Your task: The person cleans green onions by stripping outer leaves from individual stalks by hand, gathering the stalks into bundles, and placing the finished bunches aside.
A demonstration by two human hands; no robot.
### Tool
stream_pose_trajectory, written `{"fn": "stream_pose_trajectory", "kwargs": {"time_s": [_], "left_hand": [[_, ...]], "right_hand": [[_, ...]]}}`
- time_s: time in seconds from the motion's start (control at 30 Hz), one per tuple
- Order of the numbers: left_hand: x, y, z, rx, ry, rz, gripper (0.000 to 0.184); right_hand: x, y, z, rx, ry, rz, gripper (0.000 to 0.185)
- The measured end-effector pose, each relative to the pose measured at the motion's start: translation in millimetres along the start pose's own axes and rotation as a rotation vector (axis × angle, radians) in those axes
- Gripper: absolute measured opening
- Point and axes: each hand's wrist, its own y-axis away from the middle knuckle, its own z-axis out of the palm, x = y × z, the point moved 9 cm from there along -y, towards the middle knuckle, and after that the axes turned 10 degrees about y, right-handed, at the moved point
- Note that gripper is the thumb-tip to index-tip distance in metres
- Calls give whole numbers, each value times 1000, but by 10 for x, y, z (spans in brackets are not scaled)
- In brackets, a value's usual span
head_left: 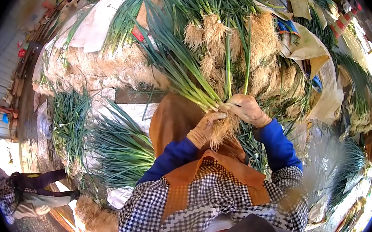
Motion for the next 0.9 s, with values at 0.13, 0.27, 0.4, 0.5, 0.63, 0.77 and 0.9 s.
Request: {"fn": "stream_pose_trajectory", "kwargs": {"time_s": [0.13,0.27,0.4,0.5,0.63,0.77,0.9], "left_hand": [[-3,-146,-225,-212,74,63,38],[1060,157,586,184,-428,19,44],[1264,205,1225,-42,-25,-64,44],[1616,283,1771,-428,604,-125,41],[2519,628,1866,-414,415,161,39],[3513,1489,1714,-274,149,547,37],[4275,2452,1488,-55,-74,850,35]], "right_hand": [[-209,626,-348,-122,-1250,106,14],[531,801,-456,143,-401,710,42],[-101,-227,-19,49,-987,651,54],[-979,-685,133,-219,-1010,62,41],[-1077,-339,457,-491,-1643,-174,24],[-435,-217,-60,76,-1348,47,45],[612,151,242,201,-1356,395,36]]}}
